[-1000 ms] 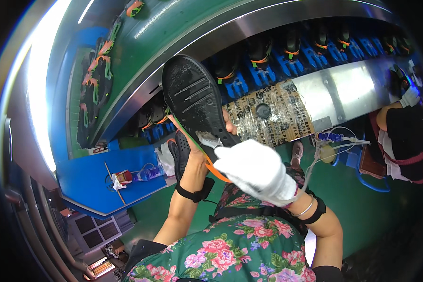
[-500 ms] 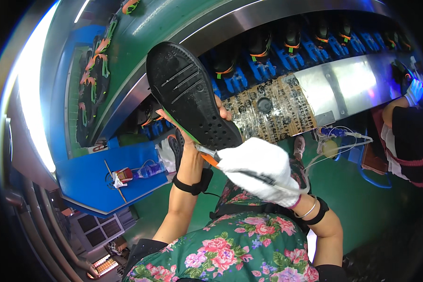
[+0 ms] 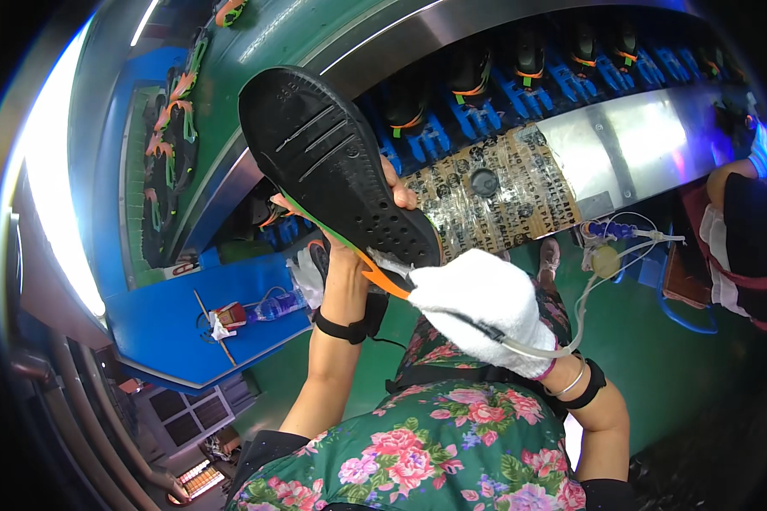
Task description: Applying glue to shoe soles using a specialized applicator tool at a factory workstation.
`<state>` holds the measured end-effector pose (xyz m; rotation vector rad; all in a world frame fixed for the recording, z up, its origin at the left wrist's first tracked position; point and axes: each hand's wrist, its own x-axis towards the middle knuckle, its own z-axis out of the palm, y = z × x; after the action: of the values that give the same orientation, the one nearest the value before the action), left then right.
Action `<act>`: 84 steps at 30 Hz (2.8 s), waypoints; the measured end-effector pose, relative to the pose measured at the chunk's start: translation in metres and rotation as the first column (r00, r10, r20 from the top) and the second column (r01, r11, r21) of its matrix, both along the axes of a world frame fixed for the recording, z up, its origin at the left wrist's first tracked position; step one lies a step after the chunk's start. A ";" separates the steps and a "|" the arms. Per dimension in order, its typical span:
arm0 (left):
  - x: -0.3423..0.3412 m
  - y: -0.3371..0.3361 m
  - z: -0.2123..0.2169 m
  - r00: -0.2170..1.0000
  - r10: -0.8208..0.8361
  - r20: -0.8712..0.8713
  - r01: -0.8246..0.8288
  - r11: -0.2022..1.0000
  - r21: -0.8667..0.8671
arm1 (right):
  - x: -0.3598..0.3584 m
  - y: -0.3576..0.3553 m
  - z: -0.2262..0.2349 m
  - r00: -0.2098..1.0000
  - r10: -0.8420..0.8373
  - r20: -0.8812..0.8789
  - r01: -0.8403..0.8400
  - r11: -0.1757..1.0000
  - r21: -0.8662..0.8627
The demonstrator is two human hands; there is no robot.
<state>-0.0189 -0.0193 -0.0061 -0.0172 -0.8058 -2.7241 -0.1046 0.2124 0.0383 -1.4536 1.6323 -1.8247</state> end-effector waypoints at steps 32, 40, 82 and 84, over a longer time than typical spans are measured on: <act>-0.019 0.001 0.000 0.989 0.032 0.147 -0.022 0.997 -0.070 | 0.013 0.005 0.002 0.998 -0.056 -0.021 0.057 0.998 0.019; -0.018 -0.001 -0.009 0.992 0.010 0.129 0.004 0.994 -0.106 | 0.010 0.009 -0.002 0.984 -0.162 0.075 0.156 0.985 0.075; 0.016 0.002 -0.012 0.840 -0.255 0.479 0.357 0.924 -0.135 | 0.007 0.006 -0.033 0.897 0.363 -0.253 -0.371 0.928 0.015; 0.020 0.006 -0.018 0.808 -0.299 0.508 0.328 0.944 0.034 | -0.004 -0.001 -0.029 0.852 0.520 0.058 -0.515 0.853 -0.082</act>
<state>0.0010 -0.0134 -0.0238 0.6426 -1.1031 -3.0621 -0.1087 0.2110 0.0092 -1.6269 1.0090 -1.6000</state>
